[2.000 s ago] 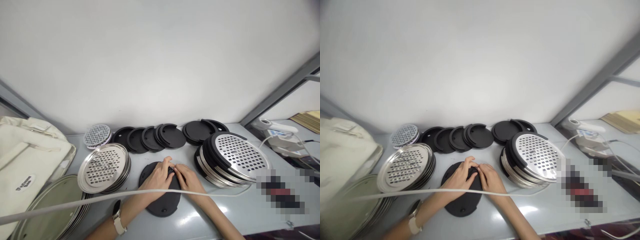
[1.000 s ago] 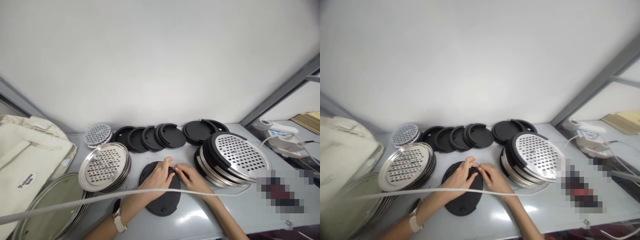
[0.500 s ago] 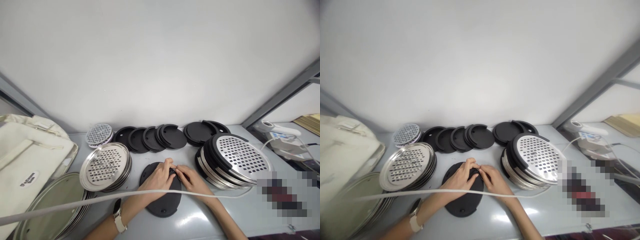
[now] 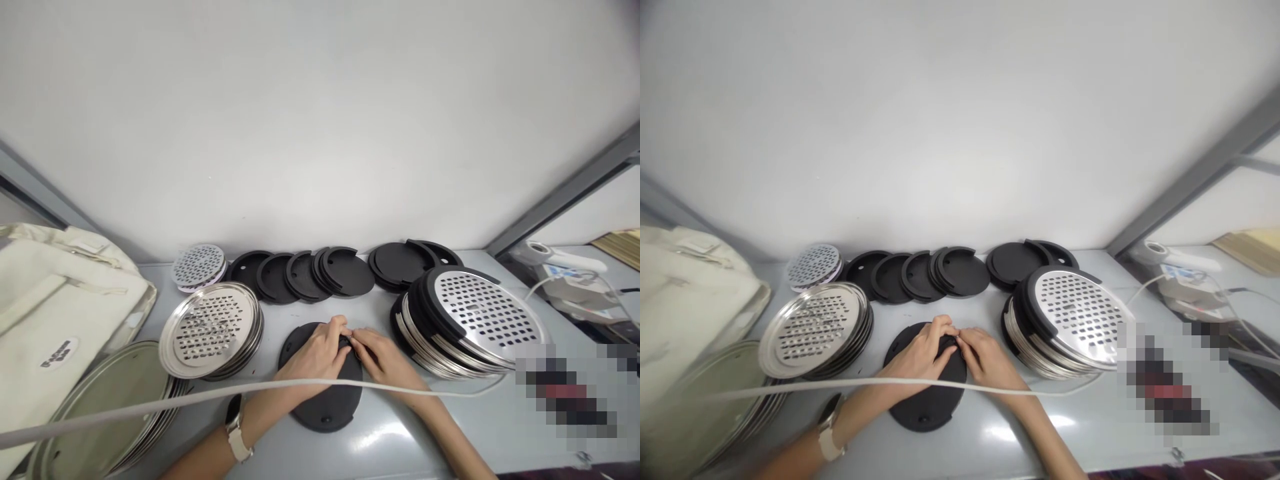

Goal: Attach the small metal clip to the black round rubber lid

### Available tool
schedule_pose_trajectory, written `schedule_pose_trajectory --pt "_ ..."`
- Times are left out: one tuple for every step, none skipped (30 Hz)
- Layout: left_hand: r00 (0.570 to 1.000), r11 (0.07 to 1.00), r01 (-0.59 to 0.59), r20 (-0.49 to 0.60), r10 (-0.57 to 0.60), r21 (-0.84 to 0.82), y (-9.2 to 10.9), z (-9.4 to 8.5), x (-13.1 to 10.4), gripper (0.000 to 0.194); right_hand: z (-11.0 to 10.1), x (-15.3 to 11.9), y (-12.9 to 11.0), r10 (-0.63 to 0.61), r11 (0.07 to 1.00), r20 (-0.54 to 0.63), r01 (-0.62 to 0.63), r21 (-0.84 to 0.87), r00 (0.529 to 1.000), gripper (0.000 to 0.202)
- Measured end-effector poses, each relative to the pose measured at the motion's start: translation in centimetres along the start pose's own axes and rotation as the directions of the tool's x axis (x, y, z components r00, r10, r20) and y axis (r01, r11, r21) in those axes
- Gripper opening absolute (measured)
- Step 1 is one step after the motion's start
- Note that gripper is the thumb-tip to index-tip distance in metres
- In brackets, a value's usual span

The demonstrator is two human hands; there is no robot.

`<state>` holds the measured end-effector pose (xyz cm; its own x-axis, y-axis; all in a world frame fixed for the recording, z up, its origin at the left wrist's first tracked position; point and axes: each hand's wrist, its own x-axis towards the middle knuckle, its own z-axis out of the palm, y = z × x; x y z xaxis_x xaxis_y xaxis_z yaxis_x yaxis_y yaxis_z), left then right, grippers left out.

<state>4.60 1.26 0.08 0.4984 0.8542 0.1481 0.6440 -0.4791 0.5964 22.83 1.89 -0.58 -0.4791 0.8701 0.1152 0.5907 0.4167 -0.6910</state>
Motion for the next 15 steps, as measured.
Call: schedule_pose_trajectory --pt "1.000 1.000 0.002 0.002 -0.002 0.003 0.0 0.0 0.0 0.027 -0.1 0.0 0.0 -0.009 1.000 0.014 0.009 -0.019 1.000 0.026" --pt "1.000 1.000 0.004 0.004 -0.004 0.007 0.0 0.0 0.0 0.027 -0.2 0.1 0.0 -0.015 0.999 0.025 0.016 -0.038 1.000 0.026" --pt "1.000 1.000 0.005 0.004 -0.005 0.010 0.0 0.0 0.0 0.027 -0.3 0.1 -0.1 -0.017 0.998 0.031 0.019 -0.057 0.999 0.026" --pt "1.000 1.000 0.006 0.005 -0.006 0.015 0.0 0.0 0.0 0.027 -0.4 0.2 -0.2 -0.017 0.997 0.035 0.019 -0.075 0.999 0.026" --pt "1.000 1.000 0.005 0.005 -0.005 0.021 0.0 0.0 0.0 0.027 -0.5 0.2 -0.3 -0.016 0.996 0.039 0.020 -0.090 0.999 0.025" --pt "1.000 1.000 0.003 0.006 -0.003 0.027 0.0 0.0 0.0 0.027 -0.6 0.2 -0.4 -0.017 0.995 0.045 0.022 -0.102 0.999 0.025" --pt "1.000 0.999 0.002 0.006 -0.002 0.032 0.0 0.0 0.1 0.027 -0.7 0.3 -0.5 -0.019 0.994 0.053 0.024 -0.108 0.998 0.025" --pt "1.000 0.999 0.001 0.005 -0.001 0.037 0.0 0.0 0.1 0.027 -0.8 0.3 -0.6 -0.021 0.994 0.063 0.028 -0.109 0.998 0.025" --pt "1.000 0.999 0.000 0.003 0.000 0.040 0.0 0.0 0.1 0.027 -0.9 0.3 -0.7 -0.023 0.994 0.074 0.031 -0.107 0.997 0.025" --pt "1.000 0.999 -0.002 0.002 0.002 0.042 0.0 -0.1 0.1 0.027 -1.0 0.4 -0.7 -0.022 0.994 0.083 0.030 -0.101 0.996 0.025" --pt "1.000 0.999 -0.003 0.002 0.003 0.045 0.0 -0.1 0.0 0.027 -1.1 0.4 -0.8 -0.020 0.995 0.090 0.029 -0.092 0.996 0.026" --pt "1.000 0.999 -0.006 0.003 0.006 0.048 0.1 -0.1 0.0 0.026 -1.2 0.5 -0.7 -0.020 0.997 0.095 0.028 -0.078 0.995 0.026" --pt "1.000 0.999 -0.007 0.005 0.006 0.049 0.1 -0.2 0.0 0.026 -1.3 0.6 -0.7 -0.021 0.998 0.100 0.027 -0.062 0.995 0.026" --pt "1.000 0.999 -0.006 0.009 0.005 0.048 0.1 -0.2 0.0 0.025 -1.4 0.6 -0.6 -0.022 0.999 0.103 0.027 -0.044 0.994 0.026" --pt "1.000 0.999 -0.003 0.014 0.002 0.047 0.1 -0.2 0.0 0.026 -1.5 0.7 -0.6 -0.023 0.999 0.106 0.026 -0.026 0.994 0.026"
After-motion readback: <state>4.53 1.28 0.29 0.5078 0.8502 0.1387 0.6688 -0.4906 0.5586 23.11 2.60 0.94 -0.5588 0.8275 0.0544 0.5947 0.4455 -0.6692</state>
